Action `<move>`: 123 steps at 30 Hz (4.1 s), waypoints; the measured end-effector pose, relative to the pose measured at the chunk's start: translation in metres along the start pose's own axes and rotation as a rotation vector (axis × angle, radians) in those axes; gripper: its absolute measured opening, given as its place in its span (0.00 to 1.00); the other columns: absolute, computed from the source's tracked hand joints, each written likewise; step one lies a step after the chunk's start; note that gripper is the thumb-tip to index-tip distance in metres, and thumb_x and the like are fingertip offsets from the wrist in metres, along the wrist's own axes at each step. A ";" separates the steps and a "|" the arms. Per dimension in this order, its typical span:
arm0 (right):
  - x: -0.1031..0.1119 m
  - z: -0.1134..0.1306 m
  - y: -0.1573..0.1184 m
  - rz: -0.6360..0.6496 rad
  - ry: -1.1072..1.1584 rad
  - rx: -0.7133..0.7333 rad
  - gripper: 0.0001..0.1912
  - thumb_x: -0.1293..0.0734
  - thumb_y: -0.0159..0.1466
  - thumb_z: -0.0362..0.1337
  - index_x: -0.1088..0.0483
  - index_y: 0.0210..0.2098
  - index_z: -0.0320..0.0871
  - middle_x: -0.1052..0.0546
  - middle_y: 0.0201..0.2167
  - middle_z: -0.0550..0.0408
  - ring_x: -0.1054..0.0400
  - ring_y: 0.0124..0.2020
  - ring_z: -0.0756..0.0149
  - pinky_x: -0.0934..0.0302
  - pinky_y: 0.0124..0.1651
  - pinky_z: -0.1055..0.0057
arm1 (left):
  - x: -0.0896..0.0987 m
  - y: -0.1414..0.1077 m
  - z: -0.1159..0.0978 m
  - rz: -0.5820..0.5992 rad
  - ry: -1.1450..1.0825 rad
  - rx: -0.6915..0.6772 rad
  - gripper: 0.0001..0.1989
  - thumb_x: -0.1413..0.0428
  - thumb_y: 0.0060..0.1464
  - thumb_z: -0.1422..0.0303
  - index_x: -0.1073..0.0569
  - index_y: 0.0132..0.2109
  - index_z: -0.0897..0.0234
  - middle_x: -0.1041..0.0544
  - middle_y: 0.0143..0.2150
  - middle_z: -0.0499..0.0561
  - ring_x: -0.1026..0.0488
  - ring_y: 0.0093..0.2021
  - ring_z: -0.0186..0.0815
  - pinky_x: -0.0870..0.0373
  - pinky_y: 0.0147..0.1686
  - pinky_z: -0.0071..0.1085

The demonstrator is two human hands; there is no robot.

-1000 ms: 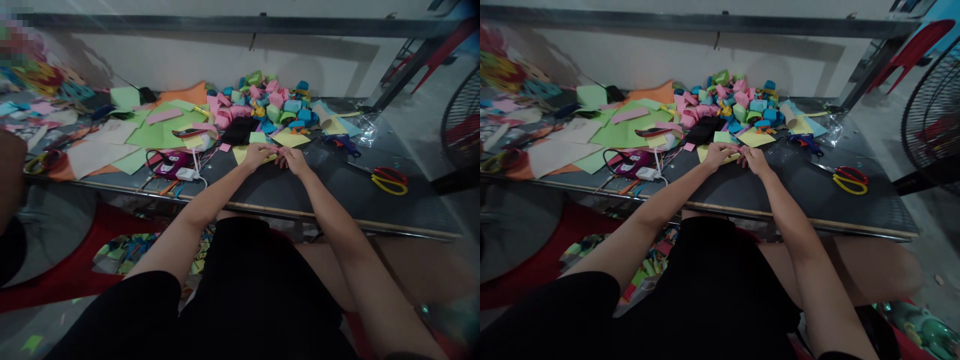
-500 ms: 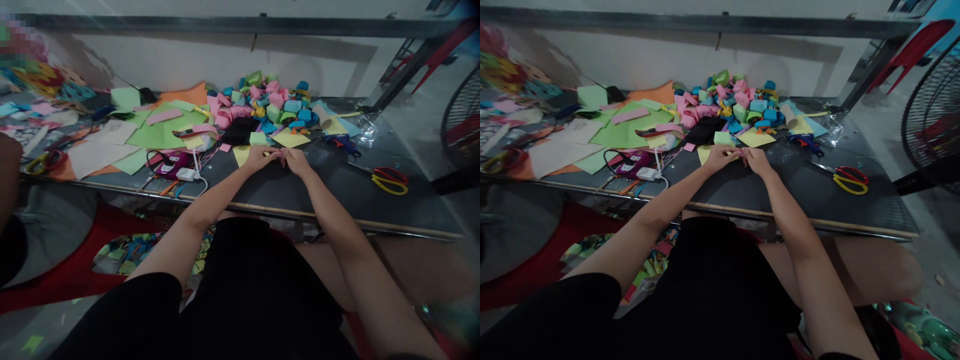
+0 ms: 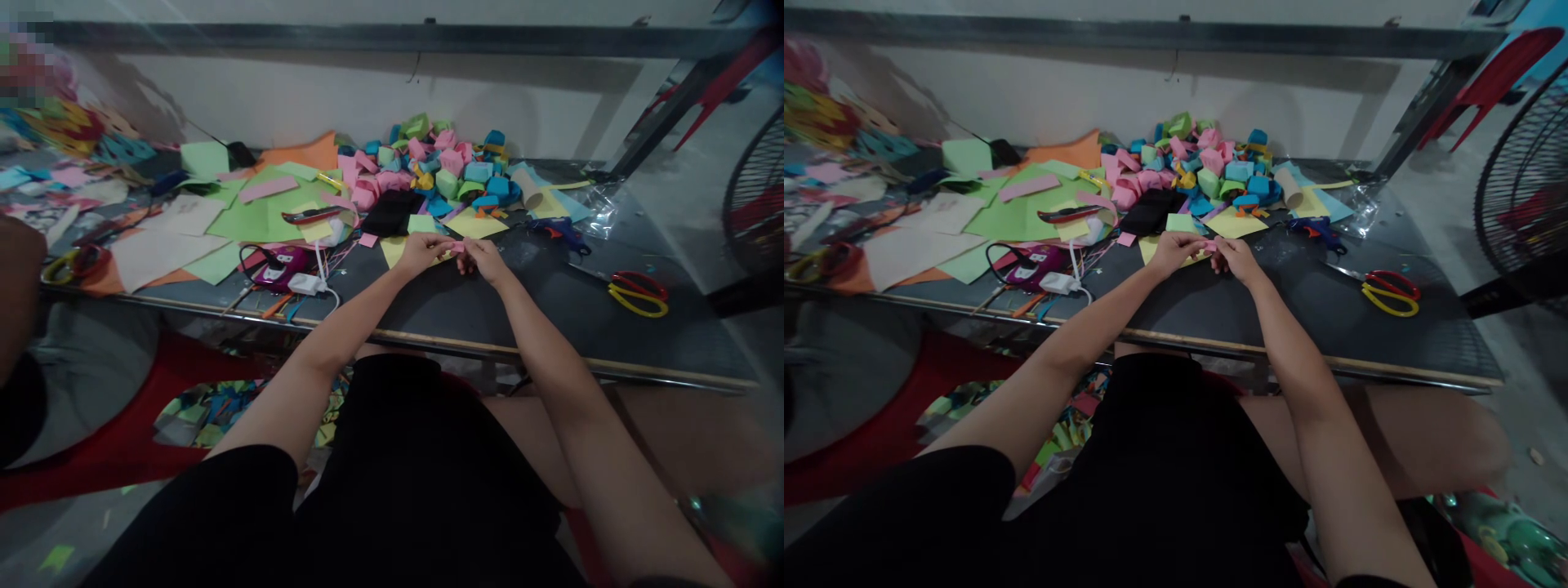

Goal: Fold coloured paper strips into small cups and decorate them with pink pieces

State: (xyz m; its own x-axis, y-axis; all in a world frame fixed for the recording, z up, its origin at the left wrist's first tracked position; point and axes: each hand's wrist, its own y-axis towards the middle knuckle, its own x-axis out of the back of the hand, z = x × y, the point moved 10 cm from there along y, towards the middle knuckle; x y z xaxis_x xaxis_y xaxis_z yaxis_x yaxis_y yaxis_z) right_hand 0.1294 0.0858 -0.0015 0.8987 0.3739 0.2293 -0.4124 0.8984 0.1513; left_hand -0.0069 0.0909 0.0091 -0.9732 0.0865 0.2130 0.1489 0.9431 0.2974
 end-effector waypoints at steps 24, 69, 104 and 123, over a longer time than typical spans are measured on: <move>0.023 0.022 -0.006 -0.238 -0.170 0.180 0.21 0.28 0.60 0.55 0.20 0.34 0.42 0.22 0.25 0.55 0.31 0.21 0.70 0.37 0.28 0.71 | 0.003 -0.009 -0.024 -0.069 0.125 -0.090 0.05 0.36 0.56 0.67 0.18 0.32 0.62 0.16 0.35 0.52 0.23 0.35 0.32 0.30 0.38 0.29; 0.028 0.018 -0.008 -0.309 -0.155 0.154 0.13 0.26 0.54 0.46 0.20 0.28 0.41 0.22 0.21 0.55 0.29 0.20 0.68 0.35 0.27 0.71 | -0.004 0.004 0.014 0.017 -0.160 0.053 0.12 0.32 0.54 0.68 0.15 0.44 0.69 0.15 0.37 0.55 0.20 0.34 0.32 0.19 0.45 0.36; 0.023 0.018 -0.006 -0.271 -0.133 0.178 0.09 0.27 0.55 0.41 0.19 0.29 0.41 0.23 0.20 0.56 0.29 0.20 0.68 0.35 0.29 0.72 | 0.004 0.004 0.008 -0.012 -0.015 -0.007 0.11 0.33 0.54 0.64 0.15 0.40 0.68 0.16 0.34 0.55 0.22 0.32 0.32 0.23 0.35 0.31; 0.019 0.014 -0.005 -0.218 -0.122 0.108 0.23 0.28 0.58 0.57 0.17 0.35 0.42 0.20 0.26 0.53 0.28 0.22 0.67 0.39 0.24 0.73 | 0.010 0.000 0.000 -0.068 0.142 -0.044 0.09 0.34 0.54 0.62 0.14 0.35 0.64 0.17 0.28 0.51 0.25 0.27 0.30 0.31 0.29 0.27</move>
State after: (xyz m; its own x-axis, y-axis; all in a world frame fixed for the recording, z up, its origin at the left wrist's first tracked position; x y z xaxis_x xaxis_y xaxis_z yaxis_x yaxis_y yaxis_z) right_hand 0.1461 0.0855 0.0157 0.9459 0.1378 0.2937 -0.2307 0.9222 0.3104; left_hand -0.0167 0.0919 0.0114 -0.9474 -0.0265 0.3191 0.0938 0.9299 0.3558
